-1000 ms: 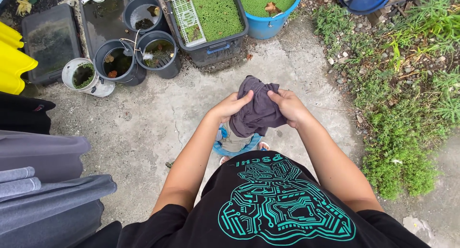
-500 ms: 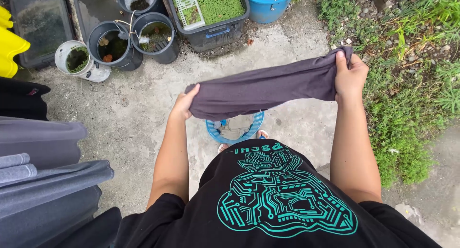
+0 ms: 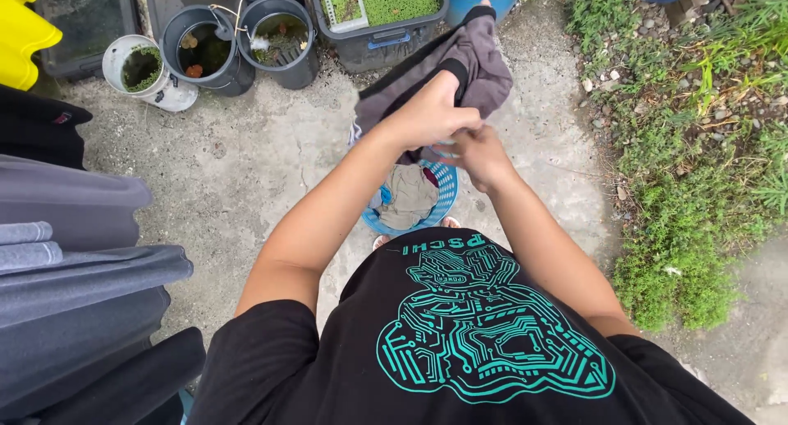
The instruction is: The person is hanging freshly washed clothes on a clothesline in an outdoor area.
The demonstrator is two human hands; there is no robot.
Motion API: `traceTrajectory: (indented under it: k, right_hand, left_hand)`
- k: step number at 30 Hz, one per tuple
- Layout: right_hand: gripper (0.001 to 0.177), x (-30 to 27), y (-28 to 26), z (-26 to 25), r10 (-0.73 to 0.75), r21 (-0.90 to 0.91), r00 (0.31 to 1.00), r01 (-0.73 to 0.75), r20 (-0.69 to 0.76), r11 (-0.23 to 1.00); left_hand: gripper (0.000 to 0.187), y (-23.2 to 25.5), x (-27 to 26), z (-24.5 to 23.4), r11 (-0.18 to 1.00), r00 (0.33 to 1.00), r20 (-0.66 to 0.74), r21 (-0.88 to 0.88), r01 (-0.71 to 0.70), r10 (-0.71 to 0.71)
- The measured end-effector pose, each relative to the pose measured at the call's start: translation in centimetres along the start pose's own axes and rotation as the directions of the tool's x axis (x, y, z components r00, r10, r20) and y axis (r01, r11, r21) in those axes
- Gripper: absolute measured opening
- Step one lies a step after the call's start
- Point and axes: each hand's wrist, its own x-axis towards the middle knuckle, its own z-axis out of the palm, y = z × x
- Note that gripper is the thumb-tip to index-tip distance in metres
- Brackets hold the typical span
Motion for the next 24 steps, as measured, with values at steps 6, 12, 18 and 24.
traceTrajectory:
  k: [6,12,18,24]
  right_hand:
    - [0.03,2.6,2.0,-7.2,-0.159,0.47,0.896,0.36,-0.414,0.806]
    - [0.029,1.7,0.1,-10.1,-0.427,-0.251,0.657,0.349,-0.621,0.903]
    - [0.028,2.5,3.1,-11.2,-0.164,0.312,0.737,0.462,-0.656,0.83]
    - [0.05,2.2,4.0,-8.9,-0.302,0.269,0.717,0.565,-0.628,0.78]
  left_hand:
    - [0.018,1.9,-2.2,-8.2,0.35,0.816,-0.102,0.928,-0.128,0.568]
    - [0.004,-1.4,-6.0,-14.3,-0.245,0.885,-0.115,0.938,0.247,0.45]
    - [0.044,-0.5,-10.8,-14.9,-0.362,0.862,0.279,0.924,-0.121,0.424]
    - [0.072,-2.2,-8.4,-9.8,-0.065,0.699,0.191,0.977,-0.203,0.689]
